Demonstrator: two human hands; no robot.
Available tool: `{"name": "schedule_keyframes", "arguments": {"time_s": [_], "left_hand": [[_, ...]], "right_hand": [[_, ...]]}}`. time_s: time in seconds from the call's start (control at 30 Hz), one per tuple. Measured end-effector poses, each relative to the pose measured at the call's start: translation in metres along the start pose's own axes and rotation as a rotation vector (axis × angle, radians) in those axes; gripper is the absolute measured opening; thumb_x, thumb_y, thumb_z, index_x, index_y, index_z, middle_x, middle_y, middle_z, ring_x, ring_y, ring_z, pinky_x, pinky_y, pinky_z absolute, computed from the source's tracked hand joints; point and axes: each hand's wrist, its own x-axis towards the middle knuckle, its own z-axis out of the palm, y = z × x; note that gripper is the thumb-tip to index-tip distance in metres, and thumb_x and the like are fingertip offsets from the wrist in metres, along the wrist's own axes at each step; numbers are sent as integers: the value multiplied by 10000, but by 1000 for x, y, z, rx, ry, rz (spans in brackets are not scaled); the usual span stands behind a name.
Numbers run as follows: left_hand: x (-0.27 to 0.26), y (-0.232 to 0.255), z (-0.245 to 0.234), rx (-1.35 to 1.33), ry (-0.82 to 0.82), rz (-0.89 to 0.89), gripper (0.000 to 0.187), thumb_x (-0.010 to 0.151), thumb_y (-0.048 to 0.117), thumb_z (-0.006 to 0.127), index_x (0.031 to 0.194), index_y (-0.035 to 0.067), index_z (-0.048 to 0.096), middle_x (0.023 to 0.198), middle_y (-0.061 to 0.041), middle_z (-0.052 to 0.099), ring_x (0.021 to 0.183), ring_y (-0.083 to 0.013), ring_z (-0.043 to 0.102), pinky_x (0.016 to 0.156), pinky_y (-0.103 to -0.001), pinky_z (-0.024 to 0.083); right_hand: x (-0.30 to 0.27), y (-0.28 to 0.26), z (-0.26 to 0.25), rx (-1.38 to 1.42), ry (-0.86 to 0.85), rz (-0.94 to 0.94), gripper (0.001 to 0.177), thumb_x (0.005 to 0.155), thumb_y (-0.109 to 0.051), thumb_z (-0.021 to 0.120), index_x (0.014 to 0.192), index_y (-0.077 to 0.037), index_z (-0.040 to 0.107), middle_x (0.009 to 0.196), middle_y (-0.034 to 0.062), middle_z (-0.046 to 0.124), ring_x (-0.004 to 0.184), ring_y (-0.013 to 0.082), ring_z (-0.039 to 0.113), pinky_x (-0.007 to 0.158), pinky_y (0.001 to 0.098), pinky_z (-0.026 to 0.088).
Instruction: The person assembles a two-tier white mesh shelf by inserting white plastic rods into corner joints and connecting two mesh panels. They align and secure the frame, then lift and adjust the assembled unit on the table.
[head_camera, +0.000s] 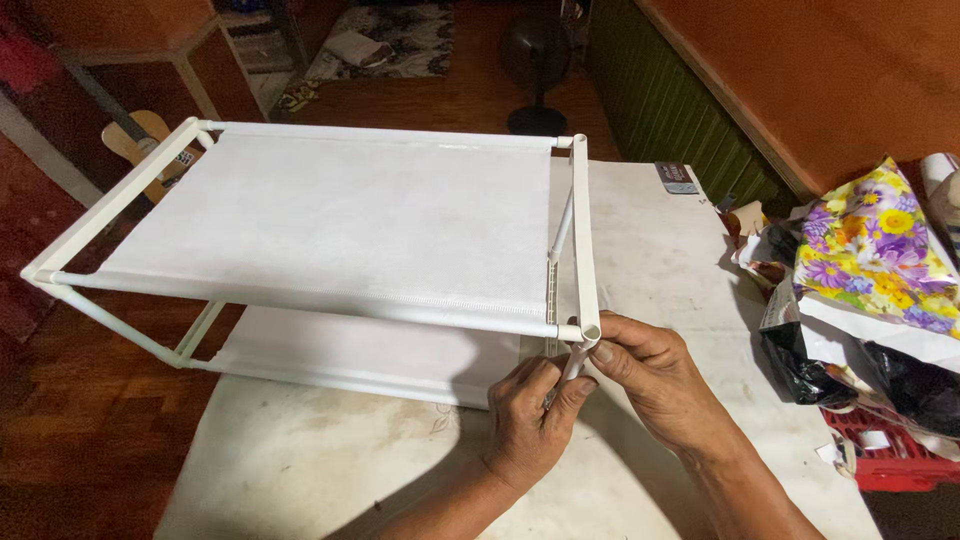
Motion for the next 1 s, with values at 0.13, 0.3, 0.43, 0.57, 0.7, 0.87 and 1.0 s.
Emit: {"name": "schedule_keyframes", "arguments": {"time_s": [0.13,0.3,0.43,0.57,0.7,0.87,1.0], "left_hand": [[-4,-6,0,67,-34,45,269,996,252,710,895,20,618,779,-130,634,713,-310,646,625,-411,505],[-11,-10,4,86,-164,-142,131,938,161,697,981,38,694,874,-154,725,777,-345,715,679,-443,554],[-10,-10,6,133,-200,-200,179,918,162,689,1042,34,680,885,-150,734,785,-350,723,701,-466,544],[-6,-7,9,159,-302,-389,167,924,190,674,1034,64,671,729,-129,702,723,-318,716,708,-449,540],[-4,-7,7,172,-344,-360,153,930,176,651,1034,64,666,743,-114,700,735,-297,717,702,-439,541],[-3,-10,11,203,-350,-387,159,931,180,644,1028,65,692,742,-127,708,726,-308,712,703,-434,538],[-4,-12,12,207,-330,-362,156,927,177,652,1013,57,703,765,-130,719,726,-321,707,691,-435,536]], "right_hand": [[0,2,-2,-6,-35,-24,376,938,-207,693,1257,-9,731,1094,109,785,1057,220,686,975,423,547],[2,1,-1,-11,-17,-67,431,994,-331,564,1224,-12,741,1064,77,784,1030,171,670,971,357,507],[21,-2,-10,-176,201,-19,411,1042,-336,577,1074,11,794,898,91,744,857,170,627,843,343,517],[57,-8,-27,-267,338,-91,374,1006,-347,602,1056,-16,770,914,34,724,847,126,577,788,301,476],[105,-11,-45,-415,444,-259,356,998,-316,651,1150,1,713,949,78,715,844,118,609,772,278,527],[152,-1,-43,-561,546,-338,556,915,-366,746,1283,37,642,1165,168,727,891,157,728,728,311,602],[172,4,-23,-656,598,-233,690,853,-411,745,1361,27,582,1288,209,663,788,217,743,691,367,606]]}}
